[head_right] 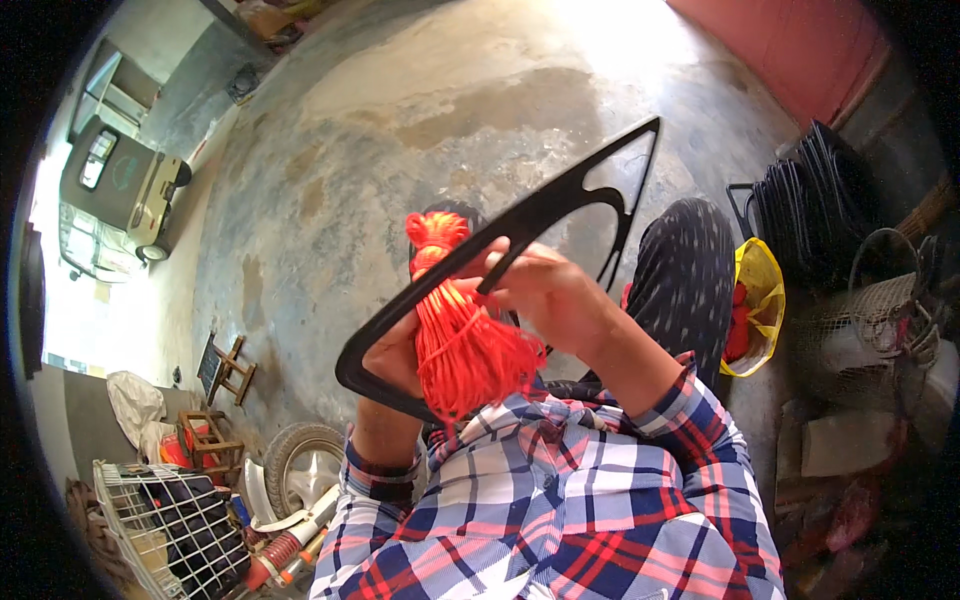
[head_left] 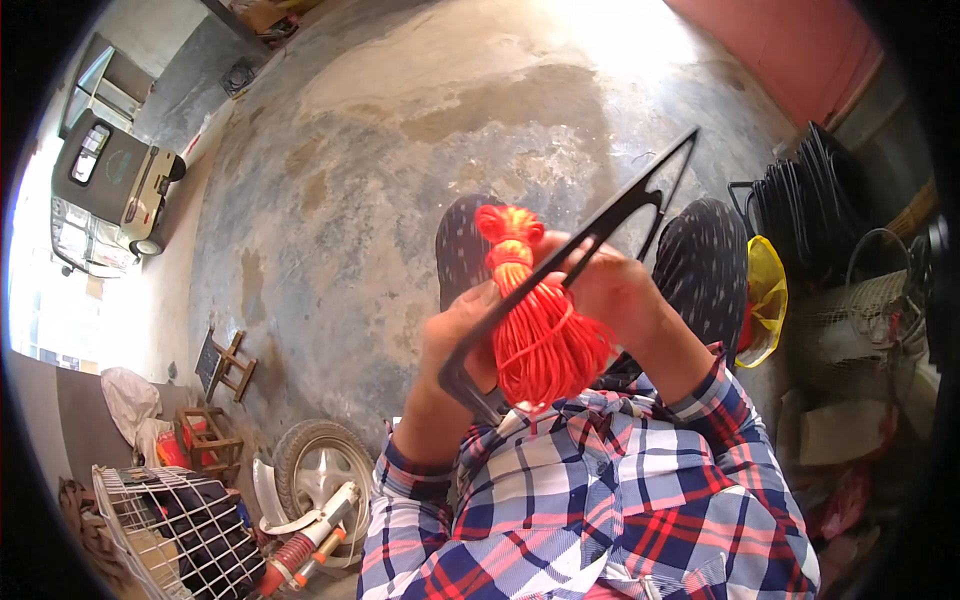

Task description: Winding a bundle of red rope or cord onto a black plastic frame or spool.

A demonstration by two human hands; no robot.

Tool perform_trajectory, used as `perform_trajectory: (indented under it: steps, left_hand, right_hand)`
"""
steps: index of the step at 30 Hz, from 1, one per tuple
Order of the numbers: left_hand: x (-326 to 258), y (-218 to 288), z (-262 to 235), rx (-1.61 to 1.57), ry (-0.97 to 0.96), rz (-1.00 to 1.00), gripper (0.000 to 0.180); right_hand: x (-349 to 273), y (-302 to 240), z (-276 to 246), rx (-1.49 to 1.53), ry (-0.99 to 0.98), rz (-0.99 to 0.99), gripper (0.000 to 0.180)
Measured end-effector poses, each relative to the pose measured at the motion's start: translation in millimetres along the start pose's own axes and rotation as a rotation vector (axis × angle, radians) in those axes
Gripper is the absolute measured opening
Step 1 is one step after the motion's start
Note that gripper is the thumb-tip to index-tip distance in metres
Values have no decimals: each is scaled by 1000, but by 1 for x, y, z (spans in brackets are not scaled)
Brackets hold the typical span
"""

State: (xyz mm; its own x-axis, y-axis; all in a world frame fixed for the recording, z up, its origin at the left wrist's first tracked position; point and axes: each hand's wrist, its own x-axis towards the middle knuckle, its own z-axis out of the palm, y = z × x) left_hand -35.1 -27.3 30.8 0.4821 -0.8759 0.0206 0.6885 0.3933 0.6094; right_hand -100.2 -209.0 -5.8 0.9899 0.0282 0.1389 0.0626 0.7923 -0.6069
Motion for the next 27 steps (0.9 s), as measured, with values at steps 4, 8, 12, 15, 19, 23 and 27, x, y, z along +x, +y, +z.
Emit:
perform_trajectory:
  steps: [4, 8, 12, 15, 19, 23, 27]
  left_hand:
    - [6, -8, 2, -210, -92, -83, 38]
    - [6, -9, 10, -137, 53, -99, 45]
    - [7, -3, 13, -12, 11, -123, 69]
    - [7, -5, 16, 156, -9, -76, 91]
    - [6, -2, 7, 191, 41, -11, 89]
    - [7, 10, -2, 203, -39, 2, 71]
    - [2, 16, -20, 135, -90, 48, 52]
  right_hand:
    - [5, 9, -6, 275, 32, 121, 28]
    - [13, 6, -5, 213, 48, 5, 25]
    - [17, 3, -15, 218, 109, -155, 32]
    - [10, 5, -48, 259, -26, -243, 37]
    - [4, 6, -40, 316, 44, -194, 37]
    - [-2, -1, -46, 285, 2, -201, 38]
    - [-13, -11, -33, 283, -14, -248, 35]
